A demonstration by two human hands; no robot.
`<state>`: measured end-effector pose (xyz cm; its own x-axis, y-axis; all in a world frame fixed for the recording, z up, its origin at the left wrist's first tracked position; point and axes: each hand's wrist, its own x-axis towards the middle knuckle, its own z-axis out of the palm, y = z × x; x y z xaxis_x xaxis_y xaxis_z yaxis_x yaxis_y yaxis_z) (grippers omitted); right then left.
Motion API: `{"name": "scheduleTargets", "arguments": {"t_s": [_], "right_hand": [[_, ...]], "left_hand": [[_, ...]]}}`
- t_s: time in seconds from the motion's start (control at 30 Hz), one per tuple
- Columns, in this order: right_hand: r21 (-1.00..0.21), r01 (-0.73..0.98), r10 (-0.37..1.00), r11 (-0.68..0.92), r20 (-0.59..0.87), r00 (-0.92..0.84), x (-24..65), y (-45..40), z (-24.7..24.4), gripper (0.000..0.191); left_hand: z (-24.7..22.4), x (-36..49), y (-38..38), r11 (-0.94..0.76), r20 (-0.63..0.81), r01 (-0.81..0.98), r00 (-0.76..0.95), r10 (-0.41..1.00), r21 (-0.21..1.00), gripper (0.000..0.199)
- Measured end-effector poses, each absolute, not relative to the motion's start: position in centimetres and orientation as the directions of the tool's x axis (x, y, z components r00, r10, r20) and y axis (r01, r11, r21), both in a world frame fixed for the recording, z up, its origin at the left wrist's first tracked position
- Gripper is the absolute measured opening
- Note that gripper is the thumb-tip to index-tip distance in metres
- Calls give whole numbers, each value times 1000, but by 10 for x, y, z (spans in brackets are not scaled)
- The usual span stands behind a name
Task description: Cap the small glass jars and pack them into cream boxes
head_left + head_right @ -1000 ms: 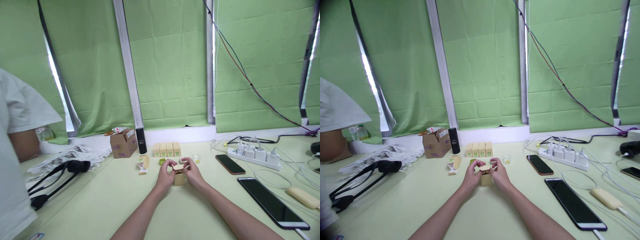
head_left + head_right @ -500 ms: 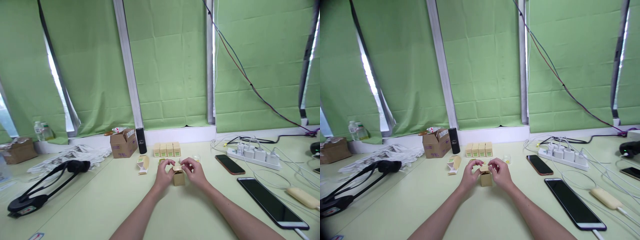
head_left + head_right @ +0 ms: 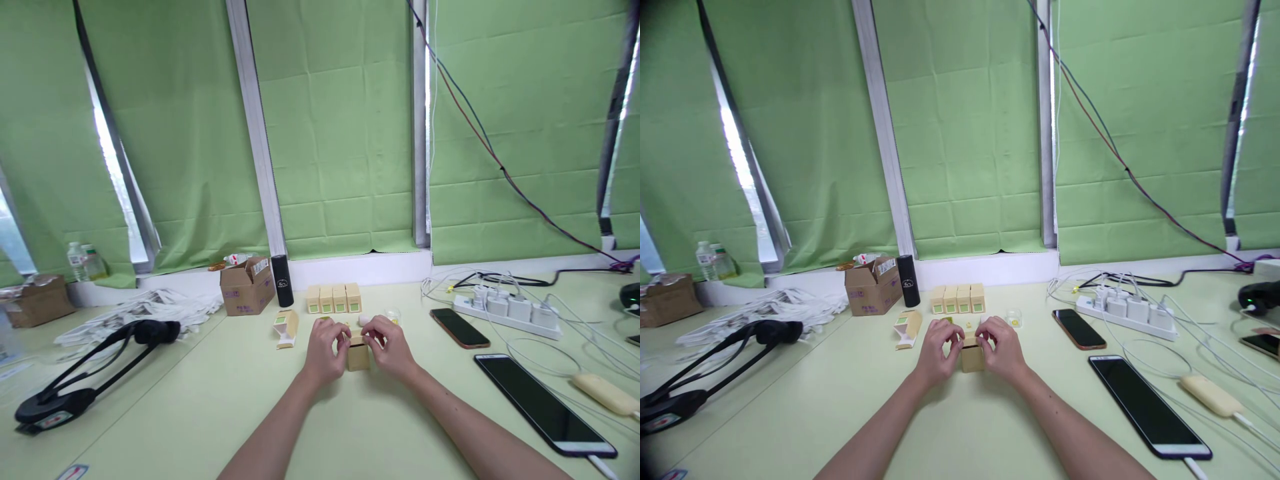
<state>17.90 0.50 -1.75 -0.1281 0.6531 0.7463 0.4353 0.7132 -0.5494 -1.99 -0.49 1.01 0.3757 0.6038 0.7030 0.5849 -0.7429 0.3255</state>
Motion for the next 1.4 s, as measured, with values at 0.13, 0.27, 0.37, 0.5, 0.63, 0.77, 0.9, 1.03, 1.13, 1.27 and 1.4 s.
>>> {"name": "scheduleTargets", "arguments": {"t_s": [0.13,0.27,0.37,0.5,0.63,0.77,0.9,1.03,1.13,1.27,1.4], "right_hand": [[-542,437,649,717,748,-138,179,4,-17,11],[-517,441,629,733,762,-153,179,3,-17,12],[-525,438,634,730,760,-146,179,3,-16,12],[-534,428,641,730,752,-156,179,3,-16,11],[-484,452,608,749,774,-179,180,3,-18,12],[-467,448,595,762,778,-202,181,4,-20,14],[-493,446,624,747,752,-214,182,4,-20,12],[-485,440,618,756,750,-234,184,5,-20,10],[-474,447,613,759,750,-246,184,6,-22,11],[-488,446,631,750,729,-265,183,6,-23,11],[-540,428,672,725,690,-268,185,3,-19,7]], "left_hand": [[9,-20,-4,-737,702,598,377,605,313,13],[9,-19,-4,-730,694,608,380,612,310,12],[8,-18,-4,-725,692,612,375,617,316,12],[8,-18,-3,-727,690,607,375,619,322,12],[8,-17,-4,-735,700,598,372,609,321,13],[7,-18,-4,-746,704,587,383,598,314,13],[6,-19,-3,-751,703,575,385,598,324,10],[6,-20,-2,-744,691,578,386,611,335,8],[5,-20,-1,-753,693,571,397,602,327,11],[3,-20,0,-744,692,588,393,605,317,21],[1,-19,1,-722,690,602,363,627,339,24]]}}
